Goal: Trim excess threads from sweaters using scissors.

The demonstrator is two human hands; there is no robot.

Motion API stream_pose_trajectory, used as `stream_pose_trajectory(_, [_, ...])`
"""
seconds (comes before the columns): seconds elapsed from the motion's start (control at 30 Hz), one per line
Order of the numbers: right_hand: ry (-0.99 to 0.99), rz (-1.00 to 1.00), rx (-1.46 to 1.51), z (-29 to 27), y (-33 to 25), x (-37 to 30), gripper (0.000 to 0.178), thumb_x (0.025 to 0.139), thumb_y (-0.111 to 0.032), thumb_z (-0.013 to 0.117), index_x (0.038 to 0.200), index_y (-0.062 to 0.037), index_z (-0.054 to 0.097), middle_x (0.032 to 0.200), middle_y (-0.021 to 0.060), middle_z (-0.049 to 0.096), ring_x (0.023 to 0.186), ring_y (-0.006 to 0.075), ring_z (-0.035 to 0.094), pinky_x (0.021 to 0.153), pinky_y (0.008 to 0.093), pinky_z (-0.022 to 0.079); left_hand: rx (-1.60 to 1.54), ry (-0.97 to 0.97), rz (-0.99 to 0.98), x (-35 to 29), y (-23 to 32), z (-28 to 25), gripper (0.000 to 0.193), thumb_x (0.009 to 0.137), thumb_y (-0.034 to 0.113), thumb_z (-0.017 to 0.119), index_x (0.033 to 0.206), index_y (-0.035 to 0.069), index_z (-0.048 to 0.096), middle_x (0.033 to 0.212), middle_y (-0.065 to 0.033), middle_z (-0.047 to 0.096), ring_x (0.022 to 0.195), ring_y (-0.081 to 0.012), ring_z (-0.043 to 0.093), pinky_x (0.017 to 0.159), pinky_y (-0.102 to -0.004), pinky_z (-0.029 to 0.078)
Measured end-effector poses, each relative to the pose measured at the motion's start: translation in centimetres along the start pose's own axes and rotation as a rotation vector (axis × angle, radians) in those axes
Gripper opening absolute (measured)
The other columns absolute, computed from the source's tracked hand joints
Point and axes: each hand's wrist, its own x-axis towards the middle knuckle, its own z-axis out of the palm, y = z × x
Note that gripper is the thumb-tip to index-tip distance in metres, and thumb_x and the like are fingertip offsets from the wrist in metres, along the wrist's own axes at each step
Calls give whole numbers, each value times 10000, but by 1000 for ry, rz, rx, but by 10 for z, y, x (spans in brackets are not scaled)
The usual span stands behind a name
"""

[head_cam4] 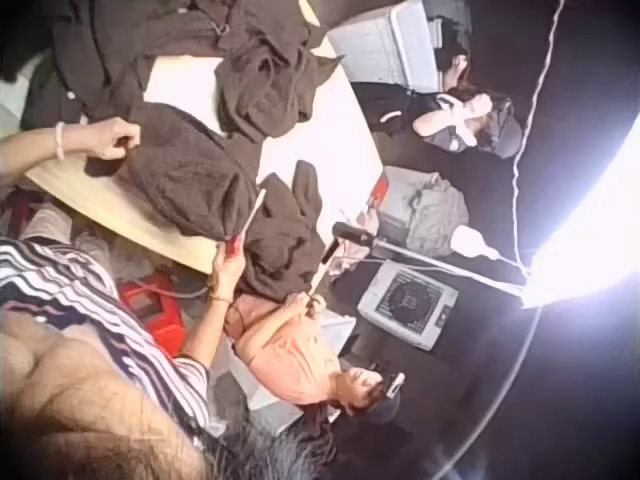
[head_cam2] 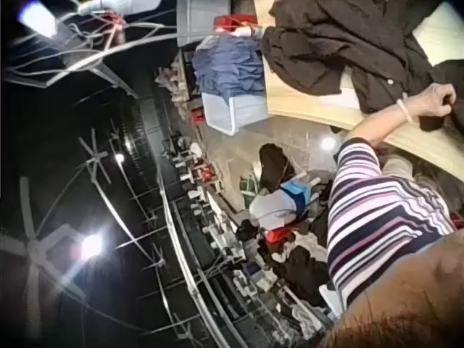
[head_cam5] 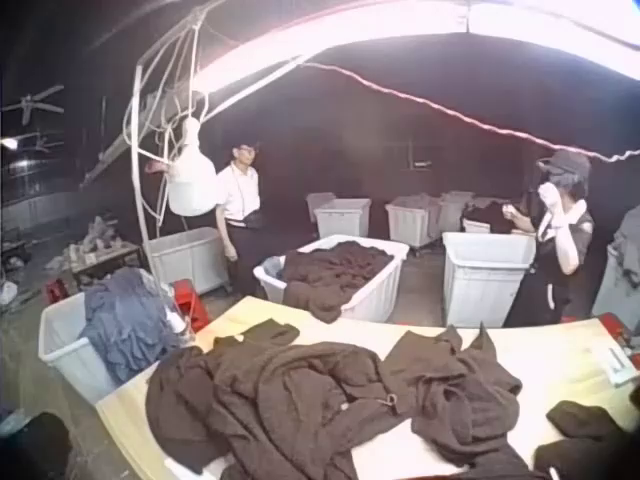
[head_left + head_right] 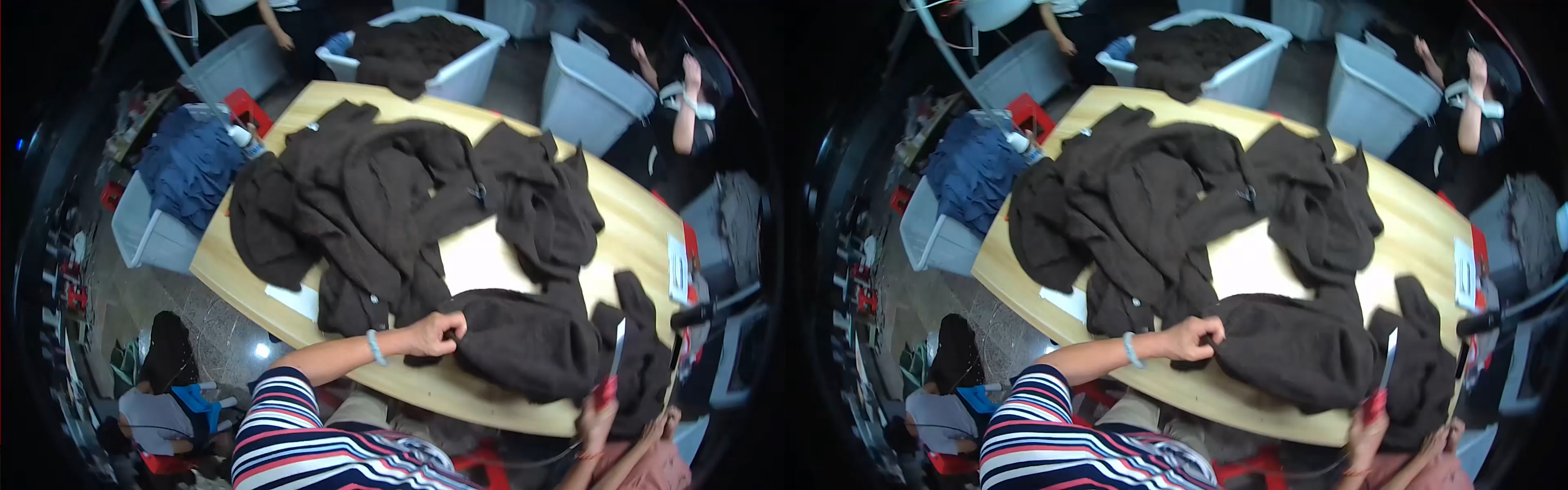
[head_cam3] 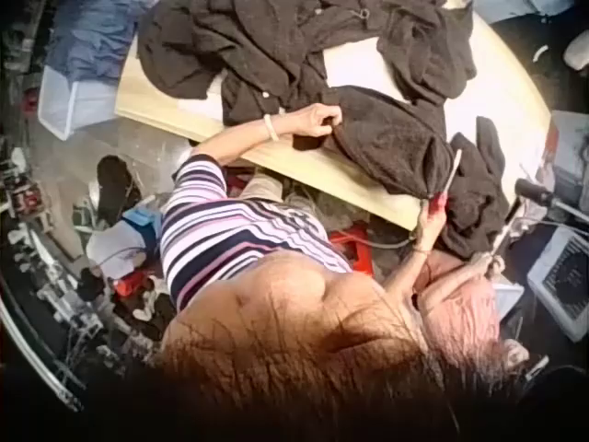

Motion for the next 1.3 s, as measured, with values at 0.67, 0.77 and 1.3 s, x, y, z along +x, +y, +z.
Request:
stream_pose_trajectory(0.67, [-223,-81,-382,135,-48,40,215,834,-214,682,938,-66,565,798,203,616,832,408,602,741,509,491,804,323,-109,-48,9,34,506,740,108,734,1221,79,578,1254,-143,526,1148,-346,505,931,-443,411])
stream_pose_trajectory(0.77, [-230,-32,-387,129,-27,26,212,837,-218,682,930,-69,563,807,195,621,835,401,602,749,504,488,713,190,67,10,-3,50,582,733,192,765,1258,68,546,1284,-169,507,1187,-347,490,968,-452,394])
stream_pose_trajectory(1.3, [-197,123,-354,70,-16,-45,222,845,-212,677,987,-67,587,792,194,615,795,385,616,718,474,500,542,-99,-42,53,-6,94,274,818,217,719,990,21,632,918,-125,656,853,-277,632,751,-368,472])
